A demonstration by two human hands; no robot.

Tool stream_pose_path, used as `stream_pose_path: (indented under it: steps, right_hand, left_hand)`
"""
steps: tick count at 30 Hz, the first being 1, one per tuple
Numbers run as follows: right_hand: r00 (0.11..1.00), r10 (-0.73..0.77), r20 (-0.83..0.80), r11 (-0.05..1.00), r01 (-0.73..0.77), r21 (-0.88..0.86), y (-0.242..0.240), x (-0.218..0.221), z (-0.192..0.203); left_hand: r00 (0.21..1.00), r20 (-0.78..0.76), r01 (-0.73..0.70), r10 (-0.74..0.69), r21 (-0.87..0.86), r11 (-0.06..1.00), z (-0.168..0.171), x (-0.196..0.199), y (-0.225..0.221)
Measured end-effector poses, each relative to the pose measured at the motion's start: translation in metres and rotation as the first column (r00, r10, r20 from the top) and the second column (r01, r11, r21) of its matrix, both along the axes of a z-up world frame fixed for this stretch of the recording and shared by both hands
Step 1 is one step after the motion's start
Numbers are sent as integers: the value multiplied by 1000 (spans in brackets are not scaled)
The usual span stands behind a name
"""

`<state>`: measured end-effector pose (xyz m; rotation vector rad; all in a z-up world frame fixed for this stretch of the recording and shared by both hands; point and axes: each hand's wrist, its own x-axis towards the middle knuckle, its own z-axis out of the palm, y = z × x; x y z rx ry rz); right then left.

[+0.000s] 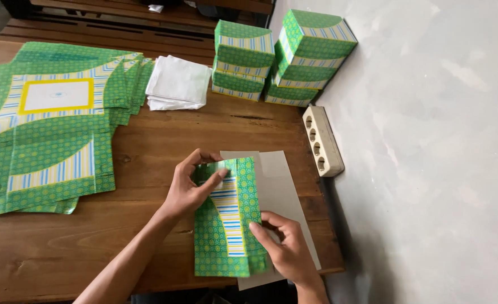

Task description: Assembling decorative boxes by folding cardboard frames and wrapping them with patterned paper sleeves.

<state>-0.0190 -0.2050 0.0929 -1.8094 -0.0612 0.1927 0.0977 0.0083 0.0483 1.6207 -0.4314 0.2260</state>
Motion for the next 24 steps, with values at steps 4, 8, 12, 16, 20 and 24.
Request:
stream_pose_path:
  steps: [4,8,12,16,20,24]
  right_hand:
    - [998,-34,57,956,16,291,5,-13,6]
    - [965,-254,66,588,100,803,-4,-32,2]
    - [923,-374,90,571,153,807,-17,-12,20]
    - [712,-675,-194,625,692,361,-37,17,-13]
    - [829,-558,-43,819,559,134,-61,18,-66]
    - [830,-521,202,844,536,-27,-52,5,-70]
  left_hand:
    - [988,-91,88,-128,-350,932,-7,19,21]
    - [997,-41,-71,59,-475,877,9,28,53]
    - [976,114,-102,184,-505,857,8,29,80]
    - [941,37,-292,337,-417,861,25,21,77]
    - [999,-44,-13,-10,-483,875,20,22,72]
    - [941,-223,215,-253,-182,960,42,10,71]
